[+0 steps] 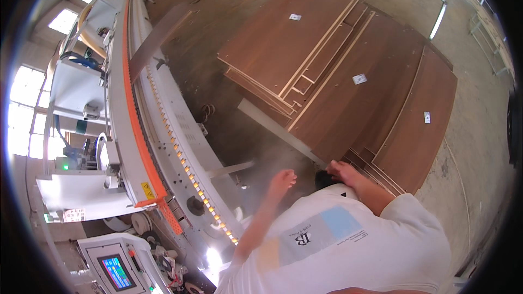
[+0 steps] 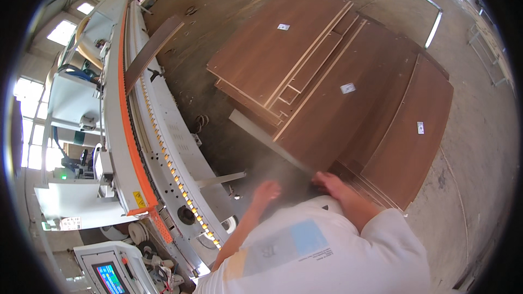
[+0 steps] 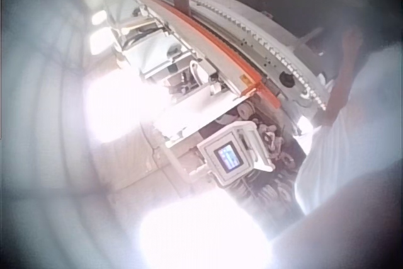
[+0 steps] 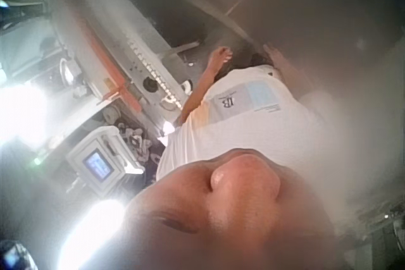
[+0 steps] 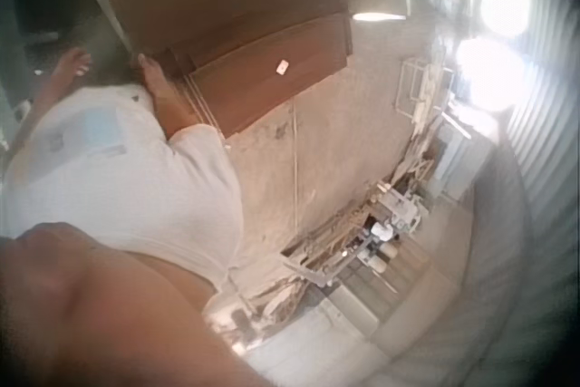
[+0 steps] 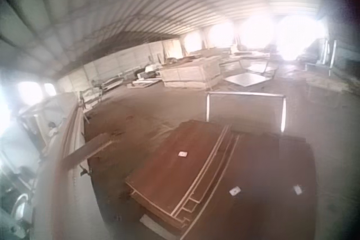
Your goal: The person applies edge banding to wooden panels using a hot-melt glue gun and an edge banding machine. They repeatedly pick up panels, apply glue to the edges, feed them through the machine, and stack the finished pieces.
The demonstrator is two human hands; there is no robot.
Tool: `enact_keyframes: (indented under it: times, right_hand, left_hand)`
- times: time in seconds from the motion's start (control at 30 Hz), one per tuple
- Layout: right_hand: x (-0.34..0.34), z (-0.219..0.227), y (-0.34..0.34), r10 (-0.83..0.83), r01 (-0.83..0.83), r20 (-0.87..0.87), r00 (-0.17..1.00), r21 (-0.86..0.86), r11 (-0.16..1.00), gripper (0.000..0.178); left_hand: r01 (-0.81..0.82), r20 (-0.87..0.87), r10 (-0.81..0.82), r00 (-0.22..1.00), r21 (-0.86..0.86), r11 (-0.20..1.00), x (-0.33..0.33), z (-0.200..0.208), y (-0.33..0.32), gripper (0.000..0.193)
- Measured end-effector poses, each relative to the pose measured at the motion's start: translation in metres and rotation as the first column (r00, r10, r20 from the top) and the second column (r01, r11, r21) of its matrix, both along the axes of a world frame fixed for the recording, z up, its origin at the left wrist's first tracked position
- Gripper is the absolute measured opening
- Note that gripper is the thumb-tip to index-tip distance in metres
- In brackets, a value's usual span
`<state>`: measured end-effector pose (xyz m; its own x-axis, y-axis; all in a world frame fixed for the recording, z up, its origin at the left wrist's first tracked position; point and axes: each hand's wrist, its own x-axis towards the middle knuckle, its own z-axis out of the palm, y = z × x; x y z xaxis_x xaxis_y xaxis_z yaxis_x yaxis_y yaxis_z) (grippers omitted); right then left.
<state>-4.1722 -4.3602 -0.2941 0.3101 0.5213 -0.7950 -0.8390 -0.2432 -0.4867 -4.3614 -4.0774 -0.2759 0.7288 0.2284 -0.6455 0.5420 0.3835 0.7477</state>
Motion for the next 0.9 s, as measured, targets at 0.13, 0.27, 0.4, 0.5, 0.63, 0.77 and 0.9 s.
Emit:
enact_keyframes:
  times: [0.13,0.27,0.4,0.5,0.63,0.77,0.9]
  right_hand:
    - [-0.032,-0.031,0.011,0.528,-0.516,0.233,0.816,-0.118,0.849,0.053]
    - [-0.055,0.013,0.035,0.733,-0.711,0.389,0.558,-0.231,0.664,0.057]
    - [-0.063,-0.004,0.037,0.757,-0.706,0.276,0.593,-0.276,0.653,0.064]
    - [-0.044,-0.016,0.017,0.538,-0.482,0.143,0.831,-0.300,0.823,0.066]
    - [0.011,0.022,-0.014,0.161,-0.125,0.125,0.979,-0.256,0.959,0.069]
    - [0.066,0.038,-0.034,-0.046,0.115,0.235,0.971,-0.289,0.950,0.083]
    - [0.111,0.014,-0.042,-0.282,0.363,0.302,0.911,-0.258,0.895,0.087]
  left_hand:
    - [-0.089,-0.164,0.067,0.984,-0.131,0.987,0.023,-0.037,-0.024,0.049]
    - [-0.240,-0.293,0.211,0.933,-0.069,0.968,0.019,-0.051,-0.044,0.052]
    - [-0.260,-0.250,0.275,0.928,0.090,0.961,-0.013,-0.020,-0.036,0.050]
    - [-0.228,-0.225,0.260,0.939,0.158,0.961,-0.043,0.000,-0.025,0.046]
    - [-0.143,-0.198,0.193,0.961,0.238,0.961,-0.103,0.018,-0.006,0.042]
    - [-0.112,-0.262,0.198,0.945,0.312,0.944,-0.142,0.089,0.018,0.045]
    - [-0.189,-0.277,0.309,0.910,0.384,0.903,-0.218,0.079,0.068,0.043]
